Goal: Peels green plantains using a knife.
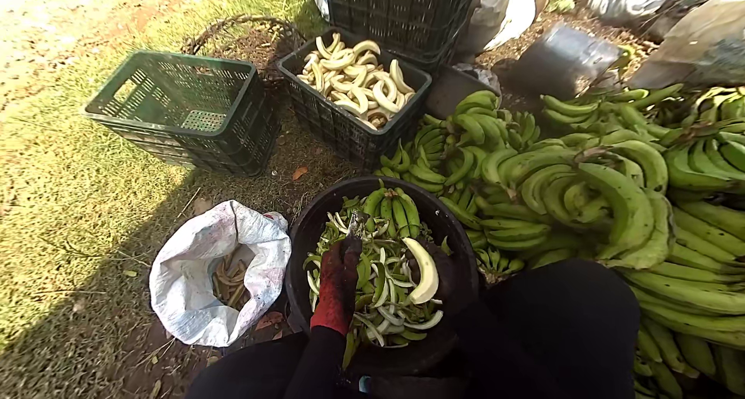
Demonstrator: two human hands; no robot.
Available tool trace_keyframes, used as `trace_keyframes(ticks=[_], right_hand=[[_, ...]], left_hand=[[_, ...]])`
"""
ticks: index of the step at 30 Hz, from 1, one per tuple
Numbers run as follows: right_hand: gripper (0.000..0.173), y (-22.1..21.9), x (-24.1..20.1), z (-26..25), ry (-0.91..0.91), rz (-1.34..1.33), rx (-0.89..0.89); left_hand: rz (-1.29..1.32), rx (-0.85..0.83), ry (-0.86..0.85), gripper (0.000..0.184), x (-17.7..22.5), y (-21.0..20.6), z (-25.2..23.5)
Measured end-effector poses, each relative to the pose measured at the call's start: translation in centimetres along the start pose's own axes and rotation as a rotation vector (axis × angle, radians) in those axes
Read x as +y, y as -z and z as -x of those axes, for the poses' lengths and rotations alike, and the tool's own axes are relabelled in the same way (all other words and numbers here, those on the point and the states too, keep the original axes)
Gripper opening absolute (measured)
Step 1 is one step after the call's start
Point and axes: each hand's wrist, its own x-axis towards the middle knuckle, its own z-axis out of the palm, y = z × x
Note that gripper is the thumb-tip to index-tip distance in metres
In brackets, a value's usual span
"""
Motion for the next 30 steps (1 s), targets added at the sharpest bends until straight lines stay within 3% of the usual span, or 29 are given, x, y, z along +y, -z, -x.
trace_keyframes(ticks=[4,7,9,11,14,17,21,25,27,30], right_hand=[[0.041,2.5,2.3,0.3,0.004,0.199,0.48],[0.046,4.2,3.4,-1.2,0.072,0.401,0.627],[0.045,0.2,0.0,-2.9,0.13,0.372,0.588],[0.038,-5.2,-5.5,-5.7,0.2,0.059,0.443],[0.059,-11.8,-12.3,-7.4,0.395,-0.341,-0.04],[0.05,-16.4,-13.2,-7.4,0.373,-0.313,-0.084],[0.025,-12.4,-1.9,-9.2,0.075,0.507,0.064],[0.043,-8.2,9.6,-7.6,-0.221,1.517,0.078],[0.046,-7.3,13.3,-7.5,-0.25,1.825,0.204],[0.048,-6.9,15.6,-7.5,-0.153,2.037,0.251]], left_hand=[[0.262,0.116,0.082,0.052,-0.3,2.8,-0.5],[0.415,0.194,0.08,0.05,0.5,4.7,-0.2],[0.481,0.217,0.057,0.048,1.1,5.3,-0.2],[0.524,0.212,0.038,0.048,1.4,5.5,-0.3],[0.586,0.194,0.031,0.047,1.9,5.3,-0.9],[0.631,0.177,0.062,0.045,3.0,5.3,-1.2],[0.658,0.161,0.089,0.042,3.9,5.5,-0.9],[0.692,0.13,0.106,0.044,3.8,5.4,-0.7],[0.691,0.124,0.107,0.045,3.7,5.4,-0.7],[0.659,0.12,0.103,0.045,3.6,5.4,-0.8]])
